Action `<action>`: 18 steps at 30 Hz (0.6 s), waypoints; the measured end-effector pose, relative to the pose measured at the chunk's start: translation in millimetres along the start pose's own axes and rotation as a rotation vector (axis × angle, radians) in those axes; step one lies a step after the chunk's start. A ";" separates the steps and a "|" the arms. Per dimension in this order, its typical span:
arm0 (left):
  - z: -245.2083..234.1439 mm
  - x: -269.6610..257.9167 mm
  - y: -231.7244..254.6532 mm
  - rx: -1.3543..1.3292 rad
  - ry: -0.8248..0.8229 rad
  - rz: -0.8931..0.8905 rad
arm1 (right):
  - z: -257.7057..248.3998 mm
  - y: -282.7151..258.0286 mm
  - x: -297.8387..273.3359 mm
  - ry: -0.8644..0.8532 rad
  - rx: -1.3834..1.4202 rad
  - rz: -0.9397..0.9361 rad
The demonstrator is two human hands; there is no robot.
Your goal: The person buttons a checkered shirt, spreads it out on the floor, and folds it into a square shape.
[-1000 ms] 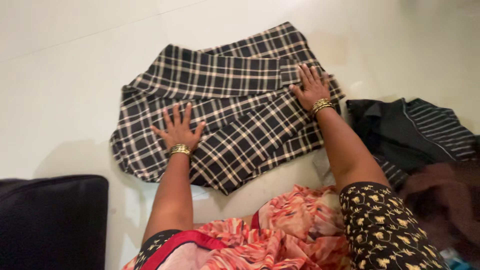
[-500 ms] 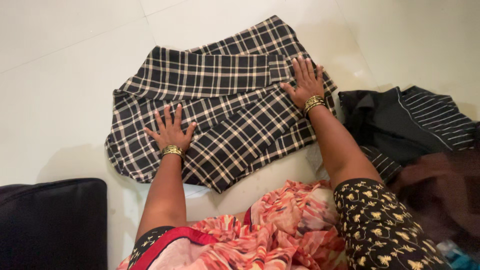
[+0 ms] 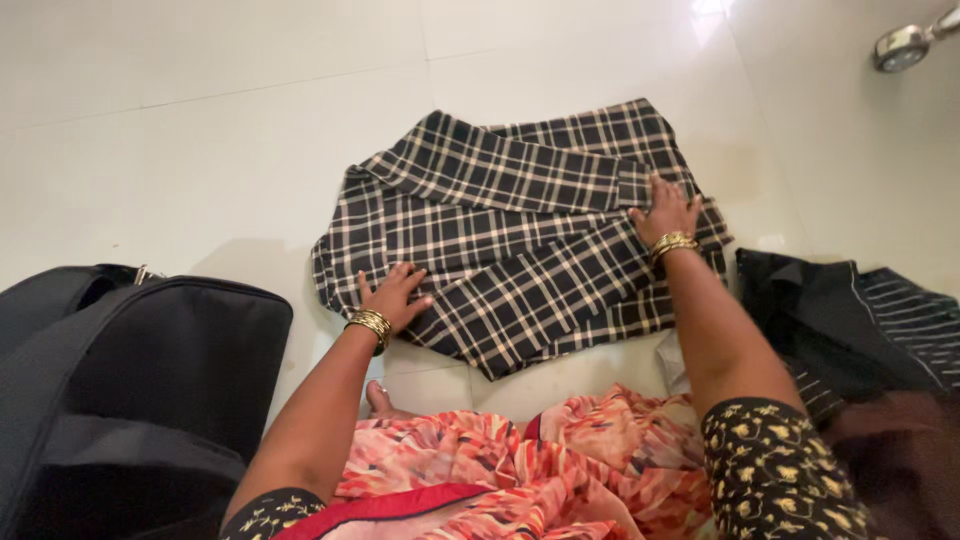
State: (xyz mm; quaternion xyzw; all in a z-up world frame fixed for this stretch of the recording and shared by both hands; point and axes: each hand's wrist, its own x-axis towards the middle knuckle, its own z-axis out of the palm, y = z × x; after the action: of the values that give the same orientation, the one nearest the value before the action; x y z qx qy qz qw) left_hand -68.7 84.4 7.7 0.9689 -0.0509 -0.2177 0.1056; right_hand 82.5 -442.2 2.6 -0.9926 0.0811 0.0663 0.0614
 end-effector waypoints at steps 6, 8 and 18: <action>-19.4 1.3 -1.9 -0.310 0.174 -0.007 | 8.6 -25.1 -6.9 0.194 0.082 -0.033; -31.0 -4.5 3.2 -0.212 0.133 0.008 | 6.4 -26.2 -0.1 0.218 0.053 -0.011; -10.5 -3.7 13.1 -0.101 -0.160 -0.048 | -26.4 28.0 -1.2 0.478 0.301 0.050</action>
State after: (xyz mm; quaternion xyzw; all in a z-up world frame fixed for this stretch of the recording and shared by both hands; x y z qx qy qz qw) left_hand -68.3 74.0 21.4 0.9428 -0.0248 -0.2990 0.1449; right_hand 79.8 -473.0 25.7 -0.9575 0.1268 -0.1810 0.1855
